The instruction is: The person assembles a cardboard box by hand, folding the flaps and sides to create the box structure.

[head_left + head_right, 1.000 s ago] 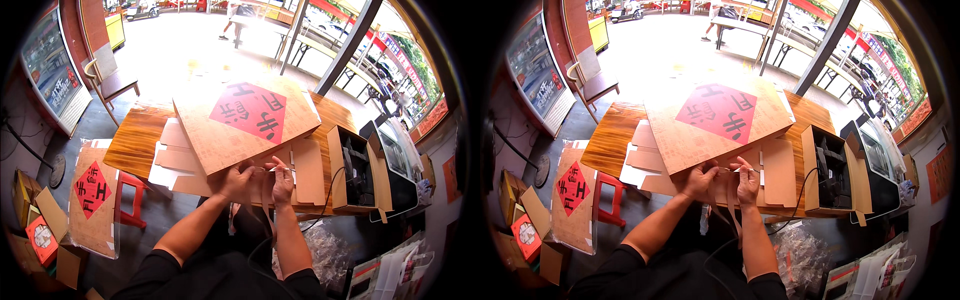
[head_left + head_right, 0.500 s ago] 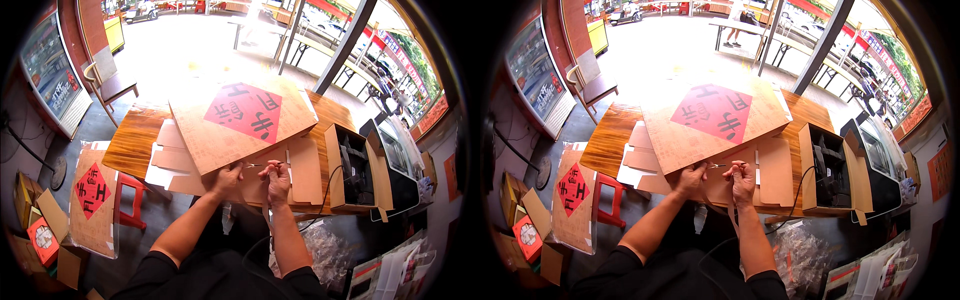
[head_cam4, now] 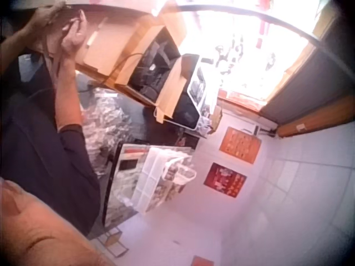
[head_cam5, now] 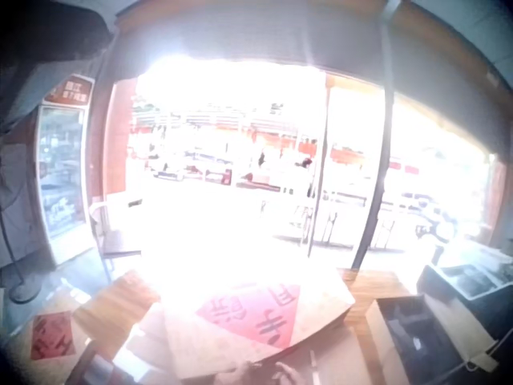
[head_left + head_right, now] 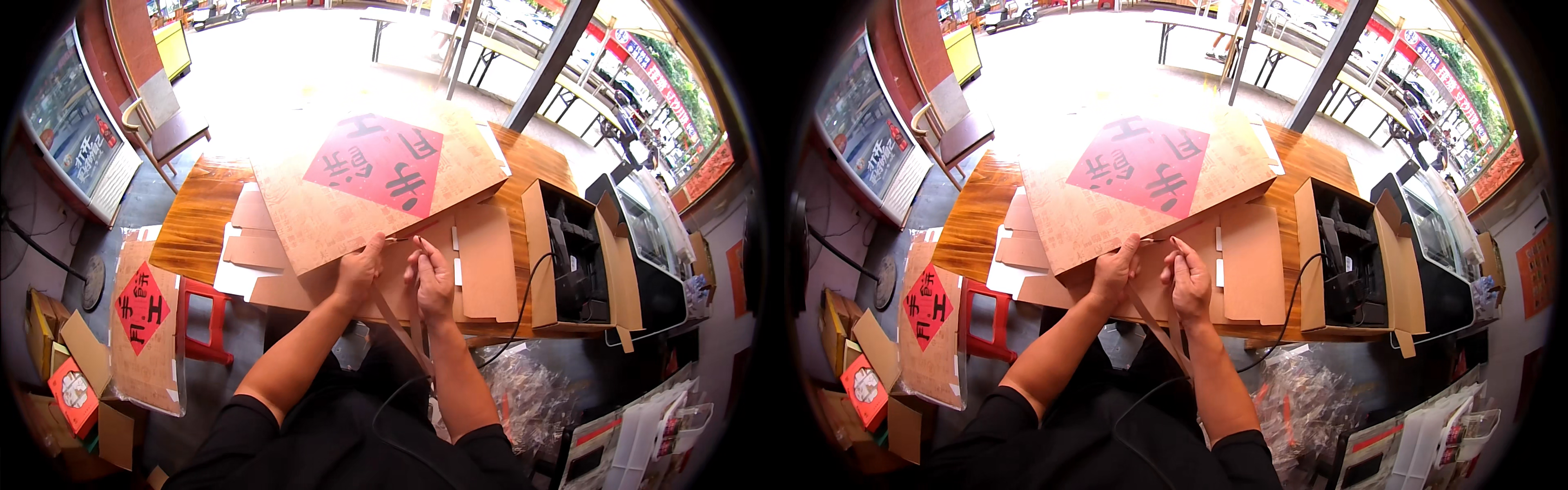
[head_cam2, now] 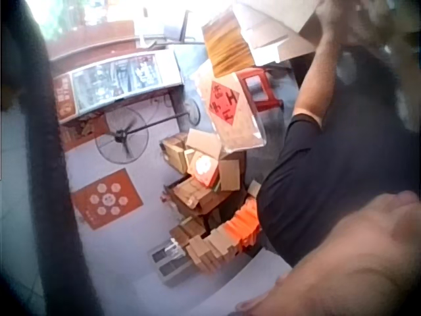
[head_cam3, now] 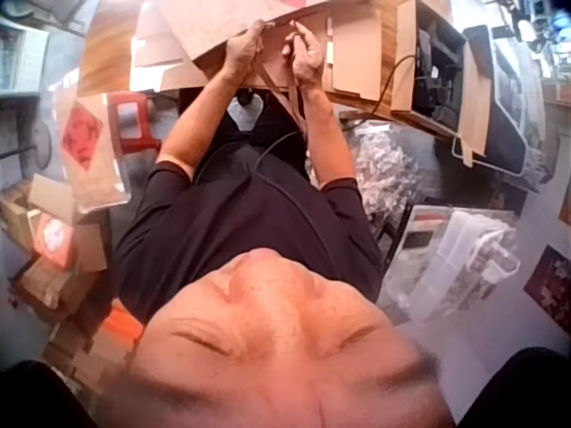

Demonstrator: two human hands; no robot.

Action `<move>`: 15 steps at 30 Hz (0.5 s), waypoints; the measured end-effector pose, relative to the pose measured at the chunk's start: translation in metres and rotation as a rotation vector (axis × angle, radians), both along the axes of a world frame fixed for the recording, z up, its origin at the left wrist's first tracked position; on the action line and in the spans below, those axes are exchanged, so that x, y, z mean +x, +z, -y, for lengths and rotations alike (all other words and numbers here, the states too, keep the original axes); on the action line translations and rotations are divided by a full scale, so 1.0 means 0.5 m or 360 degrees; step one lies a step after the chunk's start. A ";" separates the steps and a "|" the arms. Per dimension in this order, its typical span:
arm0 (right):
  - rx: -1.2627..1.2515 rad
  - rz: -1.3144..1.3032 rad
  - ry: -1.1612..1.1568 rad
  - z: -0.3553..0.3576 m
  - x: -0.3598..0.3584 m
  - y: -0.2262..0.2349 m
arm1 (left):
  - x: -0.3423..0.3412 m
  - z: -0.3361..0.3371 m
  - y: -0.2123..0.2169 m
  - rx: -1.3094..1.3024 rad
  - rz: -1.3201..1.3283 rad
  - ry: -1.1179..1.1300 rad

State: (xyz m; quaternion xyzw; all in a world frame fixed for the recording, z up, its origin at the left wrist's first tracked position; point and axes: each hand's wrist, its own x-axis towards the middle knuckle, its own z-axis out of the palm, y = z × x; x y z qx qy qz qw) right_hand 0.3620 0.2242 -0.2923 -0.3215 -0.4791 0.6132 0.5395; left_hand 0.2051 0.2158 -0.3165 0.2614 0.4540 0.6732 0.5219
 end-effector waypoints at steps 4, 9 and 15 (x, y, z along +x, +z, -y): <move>0.0022 0.0017 0.0005 -0.018 0.024 0.033 | 0.003 0.002 -0.007 0.0150 0.0016 0.0046; 0.0868 0.0809 -0.0227 -0.052 0.020 0.109 | 0.007 0.015 0.003 0.0080 0.0155 0.0063; 0.1296 0.1148 -0.0037 -0.104 -0.010 0.188 | 0.010 0.020 0.015 0.0014 0.0145 0.0077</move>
